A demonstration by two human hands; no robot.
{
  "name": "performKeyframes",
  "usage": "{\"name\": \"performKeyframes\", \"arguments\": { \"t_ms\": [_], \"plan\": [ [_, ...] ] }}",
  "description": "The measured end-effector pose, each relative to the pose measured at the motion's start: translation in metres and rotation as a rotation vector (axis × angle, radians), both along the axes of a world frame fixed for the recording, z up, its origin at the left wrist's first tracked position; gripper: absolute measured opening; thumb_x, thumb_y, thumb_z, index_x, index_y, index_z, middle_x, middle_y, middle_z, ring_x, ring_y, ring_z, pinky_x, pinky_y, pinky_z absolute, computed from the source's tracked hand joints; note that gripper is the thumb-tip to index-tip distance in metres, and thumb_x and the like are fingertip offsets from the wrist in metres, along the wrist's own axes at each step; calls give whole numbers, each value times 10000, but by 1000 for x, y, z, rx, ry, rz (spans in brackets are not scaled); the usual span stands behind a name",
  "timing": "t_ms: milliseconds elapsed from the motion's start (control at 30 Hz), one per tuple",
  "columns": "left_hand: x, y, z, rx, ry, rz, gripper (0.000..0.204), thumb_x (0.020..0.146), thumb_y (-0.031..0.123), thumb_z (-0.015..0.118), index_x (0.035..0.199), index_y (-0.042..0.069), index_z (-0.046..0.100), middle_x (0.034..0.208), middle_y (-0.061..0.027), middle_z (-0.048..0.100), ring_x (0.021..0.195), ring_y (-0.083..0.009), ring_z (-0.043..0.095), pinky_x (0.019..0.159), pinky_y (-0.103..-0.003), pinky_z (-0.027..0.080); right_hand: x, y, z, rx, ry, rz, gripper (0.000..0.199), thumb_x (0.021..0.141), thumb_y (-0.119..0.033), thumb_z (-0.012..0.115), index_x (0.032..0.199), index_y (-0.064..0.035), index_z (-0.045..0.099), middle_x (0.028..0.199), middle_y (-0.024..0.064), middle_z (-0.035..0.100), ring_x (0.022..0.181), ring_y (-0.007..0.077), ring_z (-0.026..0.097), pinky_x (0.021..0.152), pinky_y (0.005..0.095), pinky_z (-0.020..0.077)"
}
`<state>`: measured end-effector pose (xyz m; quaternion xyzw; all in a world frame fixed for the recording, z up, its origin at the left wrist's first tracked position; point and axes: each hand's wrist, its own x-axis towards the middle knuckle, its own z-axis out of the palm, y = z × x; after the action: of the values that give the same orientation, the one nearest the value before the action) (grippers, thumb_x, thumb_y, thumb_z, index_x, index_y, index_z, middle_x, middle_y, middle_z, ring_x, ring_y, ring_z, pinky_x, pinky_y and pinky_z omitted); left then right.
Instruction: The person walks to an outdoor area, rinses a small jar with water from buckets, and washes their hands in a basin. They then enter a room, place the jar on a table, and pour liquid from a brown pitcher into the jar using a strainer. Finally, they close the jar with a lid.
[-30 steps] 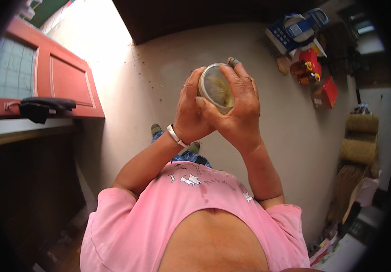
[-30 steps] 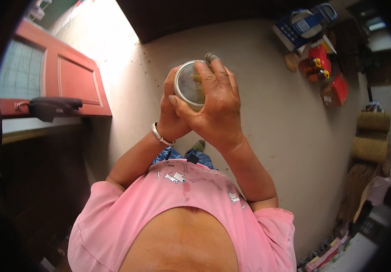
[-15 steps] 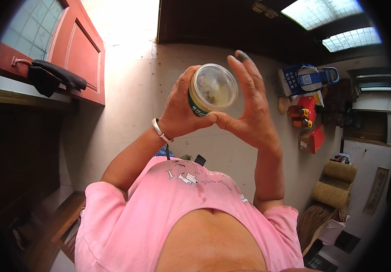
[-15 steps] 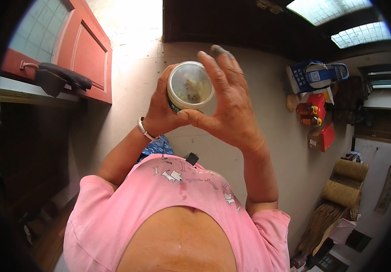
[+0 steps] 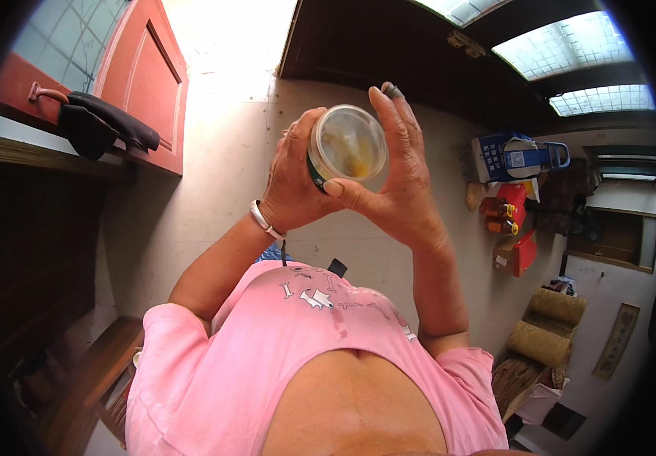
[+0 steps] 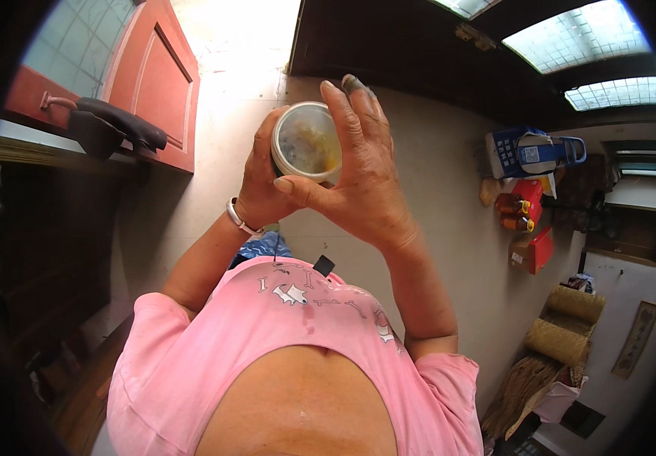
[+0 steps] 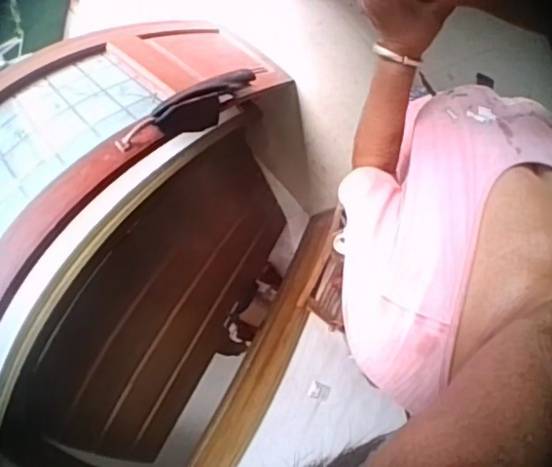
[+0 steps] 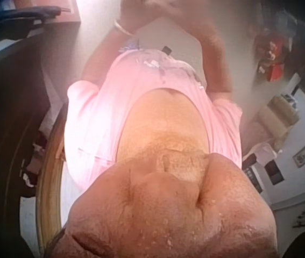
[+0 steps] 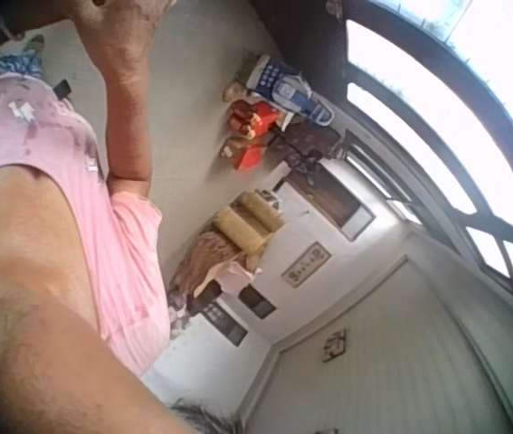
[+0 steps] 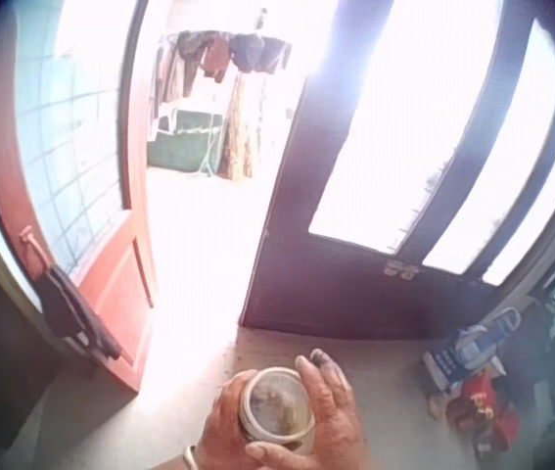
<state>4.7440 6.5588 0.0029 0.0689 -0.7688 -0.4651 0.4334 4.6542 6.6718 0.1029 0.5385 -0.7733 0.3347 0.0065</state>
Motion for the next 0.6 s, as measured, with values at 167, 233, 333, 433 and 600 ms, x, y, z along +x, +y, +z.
{"name": "performKeyframes", "arguments": {
  "t_ms": [167, 233, 333, 433, 600],
  "plan": [
    [4, -13, 11, 8, 49, 22, 937, 618, 265, 850, 1352, 25, 321, 1269, -173, 483, 1110, -348, 521, 943, -466, 398, 11, -34, -7, -48, 150, -13, 757, 728, -361, 787, 1329, -26, 473, 1334, 209, 485, 1250, 345, 453, 1020, 412, 393],
    [1, -20, -1, -158, 7, 210, 923, 632, 273, 841, 1351, 20, 321, 1278, -173, 475, 1133, -348, 508, 956, -481, 377, 26, -50, -15, -93, 140, -153, 711, 733, -317, 788, 1309, -22, 493, 1291, 194, 524, 1231, 334, 467, 1008, 402, 402],
    [9, -31, -1, -115, -71, 235, 946, 640, 311, 838, 1363, 21, 301, 1291, -164, 470, 1177, -340, 489, 970, -491, 355, 33, -61, -18, -119, -21, -164, 780, 727, -336, 802, 1349, -24, 451, 1354, 196, 466, 1261, 326, 447, 1040, 403, 375],
    [18, -47, 3, -61, -27, 161, 1009, 605, 313, 866, 1374, 23, 281, 1293, -163, 472, 1168, -338, 503, 973, -466, 385, 21, -62, -5, -143, -224, 30, 828, 719, -349, 810, 1381, -38, 420, 1411, 191, 404, 1310, 314, 406, 1076, 402, 340],
    [18, -62, 4, 24, 54, 72, 1033, 599, 287, 876, 1383, 9, 262, 1289, -189, 464, 1147, -367, 511, 978, -456, 405, 7, -81, -5, -69, -119, 189, 728, 710, -284, 819, 1316, -34, 501, 1404, 188, 416, 1292, 314, 438, 1034, 388, 396]
  ]
}}
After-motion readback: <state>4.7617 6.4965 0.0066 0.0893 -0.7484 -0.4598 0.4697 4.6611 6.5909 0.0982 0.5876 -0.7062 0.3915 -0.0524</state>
